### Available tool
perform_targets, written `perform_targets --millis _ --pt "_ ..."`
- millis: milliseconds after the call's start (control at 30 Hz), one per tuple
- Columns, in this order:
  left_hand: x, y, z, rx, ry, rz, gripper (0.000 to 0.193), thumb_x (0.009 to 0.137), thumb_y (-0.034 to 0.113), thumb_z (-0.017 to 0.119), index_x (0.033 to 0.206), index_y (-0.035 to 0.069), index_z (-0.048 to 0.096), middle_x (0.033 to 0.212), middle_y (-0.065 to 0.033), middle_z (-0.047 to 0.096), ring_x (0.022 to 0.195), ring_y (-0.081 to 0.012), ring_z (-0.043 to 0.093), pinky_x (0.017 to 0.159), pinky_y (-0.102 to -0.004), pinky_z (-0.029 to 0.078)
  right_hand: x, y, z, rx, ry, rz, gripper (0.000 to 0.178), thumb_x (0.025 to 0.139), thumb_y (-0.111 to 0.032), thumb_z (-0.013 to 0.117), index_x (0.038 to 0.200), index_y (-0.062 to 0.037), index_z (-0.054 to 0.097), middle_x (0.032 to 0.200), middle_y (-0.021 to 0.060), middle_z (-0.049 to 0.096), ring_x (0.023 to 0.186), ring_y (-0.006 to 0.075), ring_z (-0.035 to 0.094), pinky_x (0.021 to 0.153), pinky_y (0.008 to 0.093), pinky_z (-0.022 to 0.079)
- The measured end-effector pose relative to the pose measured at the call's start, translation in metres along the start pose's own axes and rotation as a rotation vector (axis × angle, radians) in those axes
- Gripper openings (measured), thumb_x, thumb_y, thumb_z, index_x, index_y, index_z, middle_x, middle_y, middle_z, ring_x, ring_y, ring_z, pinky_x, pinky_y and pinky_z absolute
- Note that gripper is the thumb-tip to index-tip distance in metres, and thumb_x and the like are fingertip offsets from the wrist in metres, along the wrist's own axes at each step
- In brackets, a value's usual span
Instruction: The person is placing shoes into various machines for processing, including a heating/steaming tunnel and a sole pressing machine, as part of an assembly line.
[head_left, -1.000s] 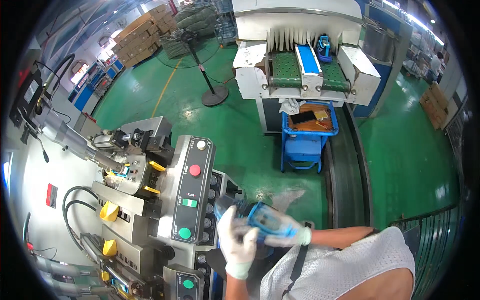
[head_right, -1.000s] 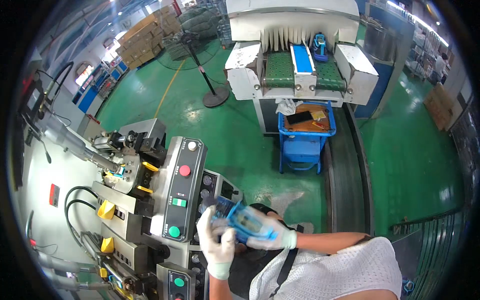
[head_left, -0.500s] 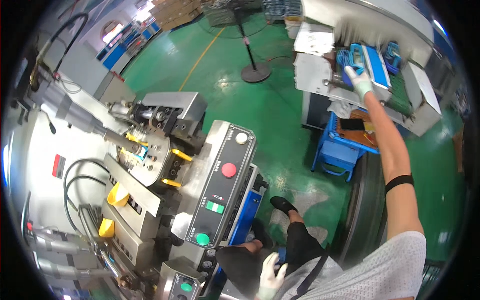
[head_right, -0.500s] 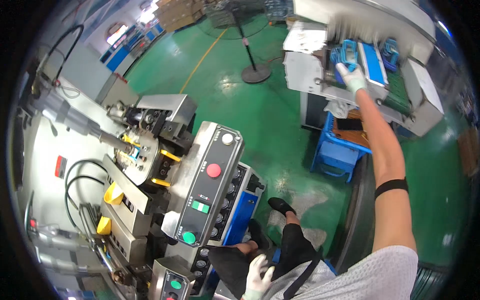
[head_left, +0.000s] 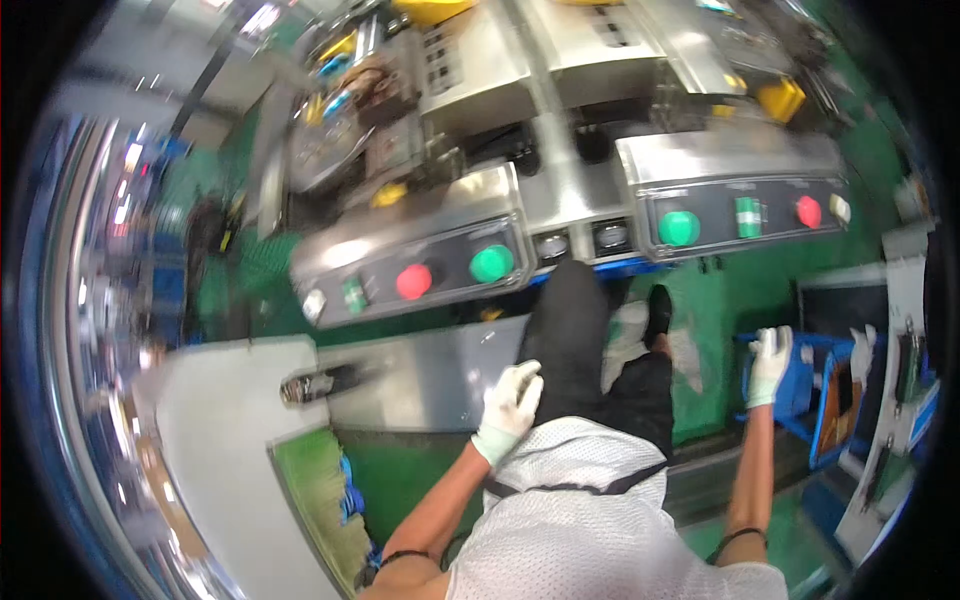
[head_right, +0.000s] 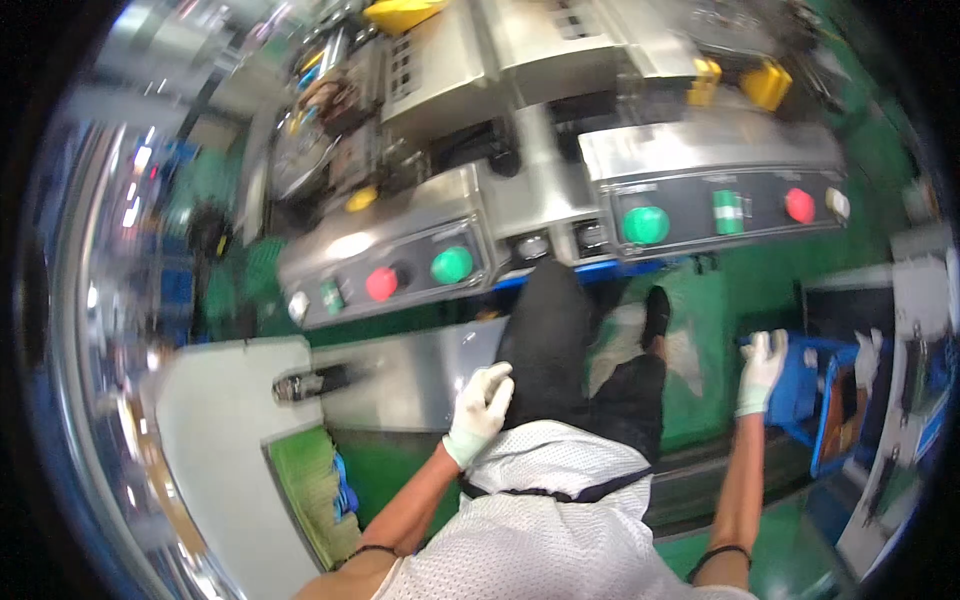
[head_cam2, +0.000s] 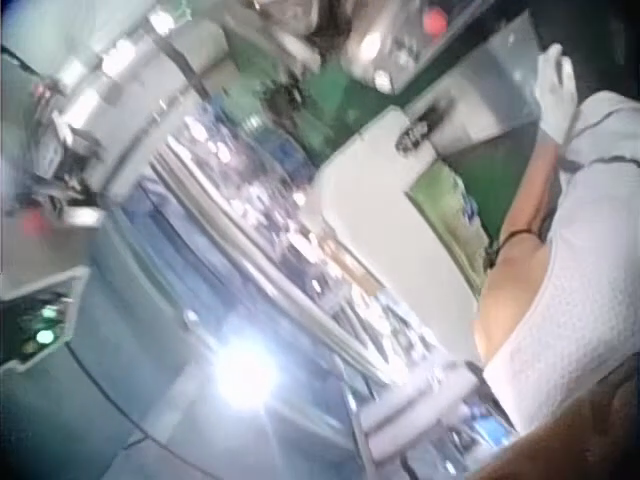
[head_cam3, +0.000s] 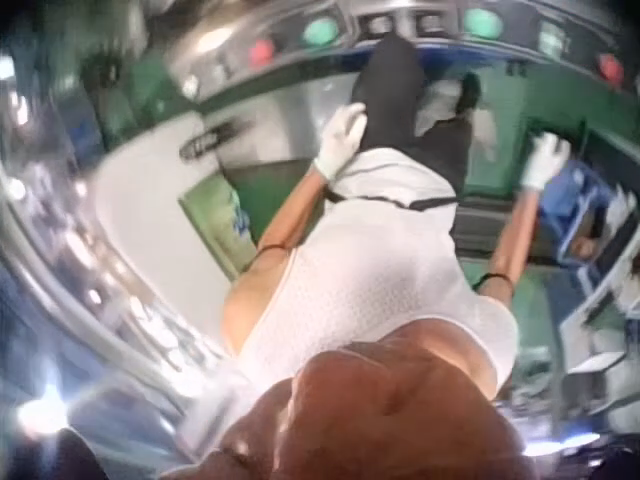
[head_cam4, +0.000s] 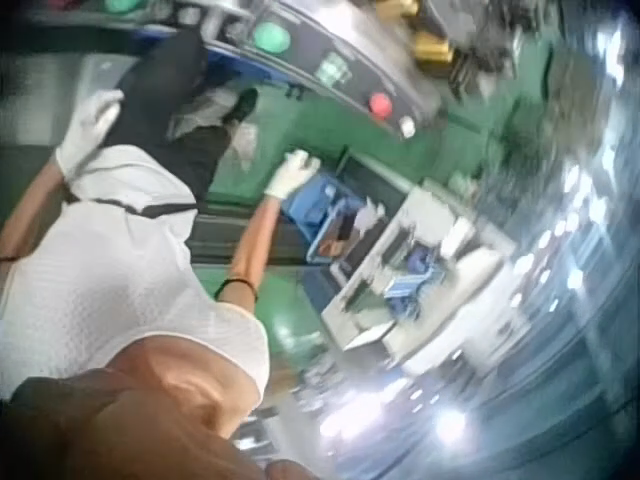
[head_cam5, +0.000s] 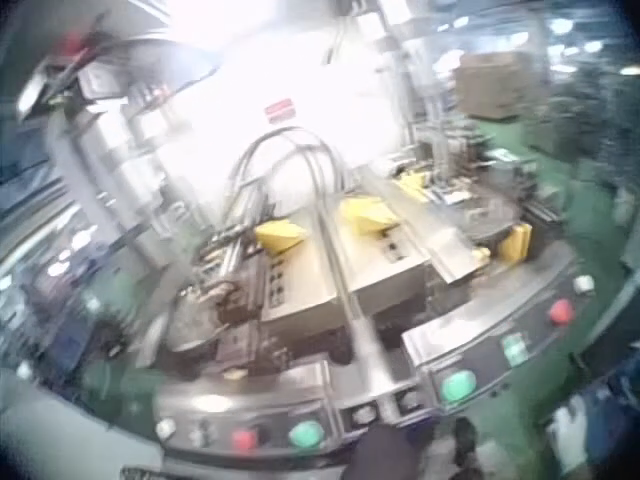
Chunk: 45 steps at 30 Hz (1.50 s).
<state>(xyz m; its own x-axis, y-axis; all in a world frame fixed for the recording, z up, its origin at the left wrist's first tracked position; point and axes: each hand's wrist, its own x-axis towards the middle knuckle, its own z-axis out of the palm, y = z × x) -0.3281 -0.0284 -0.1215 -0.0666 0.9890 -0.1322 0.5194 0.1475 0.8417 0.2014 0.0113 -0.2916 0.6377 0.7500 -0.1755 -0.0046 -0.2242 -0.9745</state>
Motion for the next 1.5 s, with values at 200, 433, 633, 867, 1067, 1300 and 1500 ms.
perform_targets --millis 200,433,633,867,1067,1300,1500 --pt "-0.178 -0.199 -0.121 -0.113 0.635 -0.496 0.024 0.101 0.016 0.066 0.121 0.003 0.065 0.098 -0.0045 0.067 0.070 -0.0100 0.060 0.062 -0.0261 0.052 -0.184 -0.109 0.246 -0.110 -0.801 0.027 0.060 0.102 -0.010 0.059 0.157 -0.0029 0.035 0.151 0.0145 0.049 0.118 0.0181 0.061 0.094 0.0304 0.052" --pt "-0.547 -0.281 -0.126 0.764 1.269 -1.216 0.034 0.094 0.019 0.068 0.121 -0.001 0.064 0.113 -0.0209 0.066 0.100 -0.0398 0.063 0.095 -0.0457 0.049 -0.226 -0.146 0.300 -0.264 -1.200 -0.329 0.058 0.102 -0.002 0.053 0.157 -0.0019 0.035 0.162 0.0132 0.038 0.127 0.0251 0.059 0.100 0.0345 0.051" --pt "-0.643 -0.281 -0.084 0.586 1.304 -1.839 0.074 0.096 0.046 0.065 0.152 0.005 0.039 0.137 -0.0287 0.054 0.122 -0.0443 0.058 0.102 -0.0518 0.050 -0.200 -0.157 0.306 -0.568 -1.271 -0.323 0.055 0.103 -0.004 0.054 0.155 -0.0010 0.036 0.157 0.0123 0.044 0.124 0.0196 0.060 0.094 0.0297 0.052" --pt "-0.658 -0.315 -0.071 0.579 1.497 -1.493 0.043 0.105 0.036 0.056 0.129 0.001 0.060 0.126 -0.0257 0.060 0.112 -0.0428 0.061 0.095 -0.0484 0.053 -0.227 -0.165 0.345 -0.638 -1.416 -0.414 0.058 0.101 -0.003 0.058 0.155 -0.0014 0.037 0.140 0.0116 0.057 0.121 0.0172 0.062 0.100 0.0297 0.050" --pt "-0.592 -0.284 -0.101 0.526 1.303 -1.361 0.035 0.106 0.029 0.054 0.119 -0.002 0.063 0.116 -0.0226 0.060 0.106 -0.0412 0.060 0.093 -0.0486 0.050 -0.274 -0.190 0.361 -0.613 -1.480 -0.574 0.061 0.098 -0.004 0.060 0.154 -0.0004 0.038 0.151 0.0162 0.050 0.121 0.0226 0.062 0.099 0.0330 0.052" --pt "-0.362 -0.194 -0.107 0.240 1.065 -0.791 0.020 0.098 0.019 0.063 0.102 0.000 0.065 0.104 -0.0182 0.060 0.098 -0.0356 0.061 0.088 -0.0445 0.050 -0.344 -0.210 0.336 -0.471 -1.696 -0.525 0.056 0.093 -0.017 0.068 0.140 0.0031 0.047 0.124 0.0217 0.060 0.095 0.0266 0.070 0.085 0.0384 0.056" --pt "-0.167 -0.073 -0.130 0.151 0.697 -0.141 0.011 0.089 0.014 0.071 0.098 0.006 0.071 0.092 -0.0135 0.064 0.087 -0.0337 0.066 0.078 -0.0428 0.054 -0.368 -0.254 0.302 -0.514 -1.675 -0.930 0.071 0.088 -0.032 0.074 0.143 0.0046 0.045 0.145 0.0304 0.048 0.132 0.0439 0.051 0.111 0.0467 0.044"
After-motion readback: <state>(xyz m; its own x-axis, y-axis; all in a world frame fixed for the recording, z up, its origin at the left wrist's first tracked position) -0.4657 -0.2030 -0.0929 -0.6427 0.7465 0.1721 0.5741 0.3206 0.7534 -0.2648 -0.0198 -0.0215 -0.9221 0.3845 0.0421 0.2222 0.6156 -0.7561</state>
